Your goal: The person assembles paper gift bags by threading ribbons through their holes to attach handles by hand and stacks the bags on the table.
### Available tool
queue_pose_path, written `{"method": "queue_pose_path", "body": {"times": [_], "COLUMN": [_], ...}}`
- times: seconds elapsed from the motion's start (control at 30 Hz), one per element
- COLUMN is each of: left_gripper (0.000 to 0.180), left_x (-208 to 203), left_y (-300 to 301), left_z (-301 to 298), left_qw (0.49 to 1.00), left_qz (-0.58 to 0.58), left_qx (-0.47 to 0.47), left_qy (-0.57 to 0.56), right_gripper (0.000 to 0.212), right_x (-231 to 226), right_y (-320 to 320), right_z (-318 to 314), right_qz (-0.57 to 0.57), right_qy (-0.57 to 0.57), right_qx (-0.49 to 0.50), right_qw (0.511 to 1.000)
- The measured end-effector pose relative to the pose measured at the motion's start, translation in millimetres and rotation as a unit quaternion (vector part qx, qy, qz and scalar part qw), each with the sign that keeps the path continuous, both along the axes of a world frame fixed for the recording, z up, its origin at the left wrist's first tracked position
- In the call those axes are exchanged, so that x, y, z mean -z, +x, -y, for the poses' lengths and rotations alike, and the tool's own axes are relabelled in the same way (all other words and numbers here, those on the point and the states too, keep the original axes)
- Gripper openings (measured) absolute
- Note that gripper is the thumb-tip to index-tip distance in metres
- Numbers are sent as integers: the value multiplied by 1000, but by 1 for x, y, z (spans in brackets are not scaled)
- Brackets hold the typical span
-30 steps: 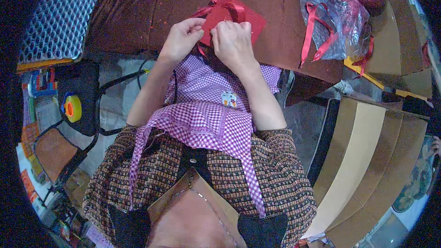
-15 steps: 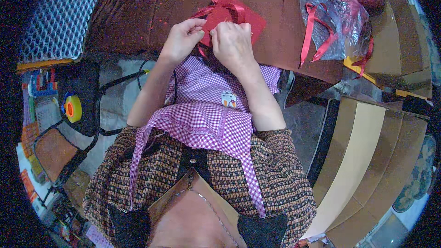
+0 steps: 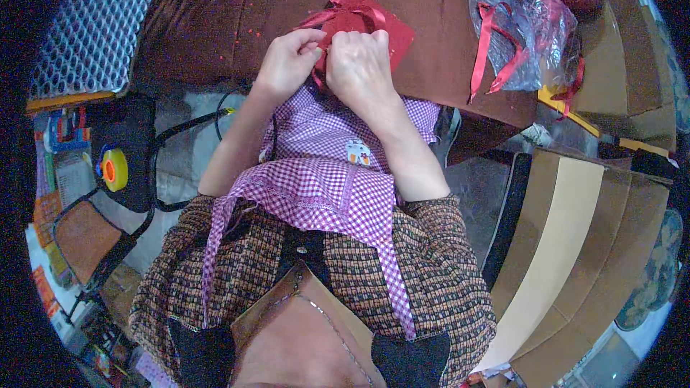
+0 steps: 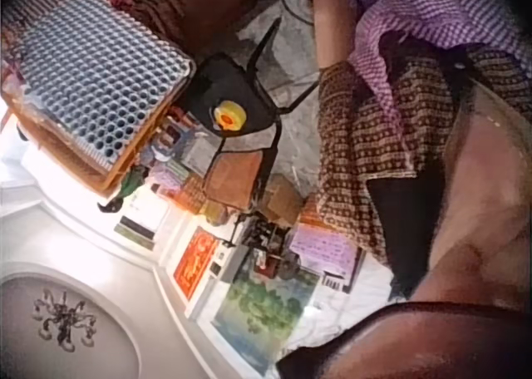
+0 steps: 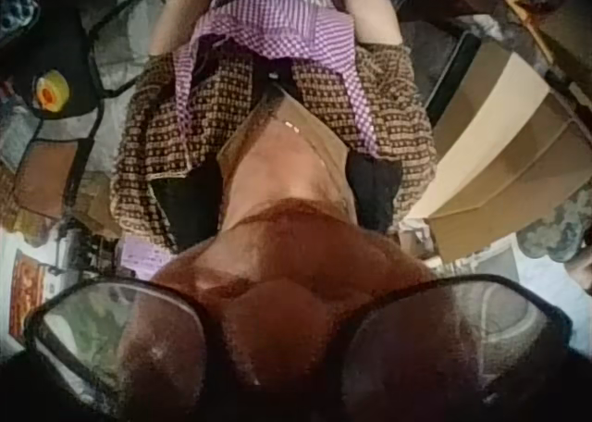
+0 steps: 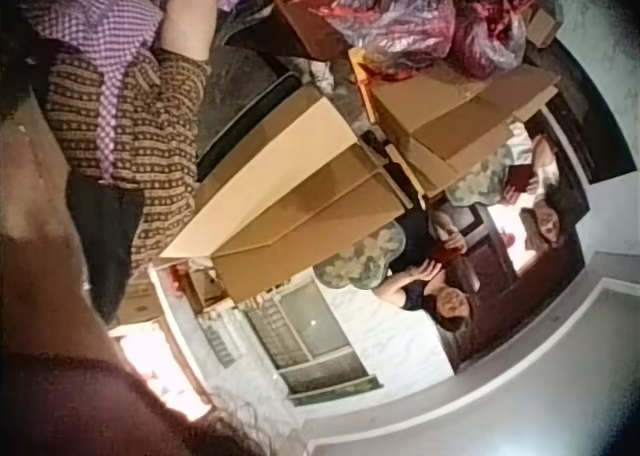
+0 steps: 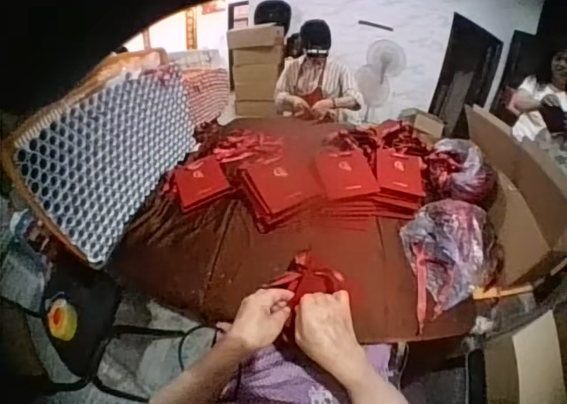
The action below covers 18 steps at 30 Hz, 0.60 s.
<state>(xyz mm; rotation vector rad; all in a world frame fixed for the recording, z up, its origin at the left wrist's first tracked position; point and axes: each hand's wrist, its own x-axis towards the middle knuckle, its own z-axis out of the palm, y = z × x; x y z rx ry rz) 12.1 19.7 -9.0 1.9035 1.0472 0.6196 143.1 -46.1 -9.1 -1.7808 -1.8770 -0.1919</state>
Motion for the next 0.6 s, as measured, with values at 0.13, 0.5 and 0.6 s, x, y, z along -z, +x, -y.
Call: {"method": "queue_pose_path", "body": {"times": [0.13, 0.5, 0.6], "left_gripper": [28, 26, 25], "left_x": [4, -9, -15], "left_y": [4, -2, -4], "left_z": [2, -5, -7], "left_qw": [994, 999, 997], "left_qz": [-5, 20, 10], "left_qx": [20, 49, 70], "left_qy": [103, 2, 36], "right_gripper": [16, 31, 34], "right_x": [-1, -47, -48], "right_y": [0, 38, 44], "right_z": [-1, -3, -5], "right_qz": [-26, 58, 86], "right_qy": [-10, 55, 23], "right_qx": [7, -95, -138], "right_qw": [1000, 992, 986]}}
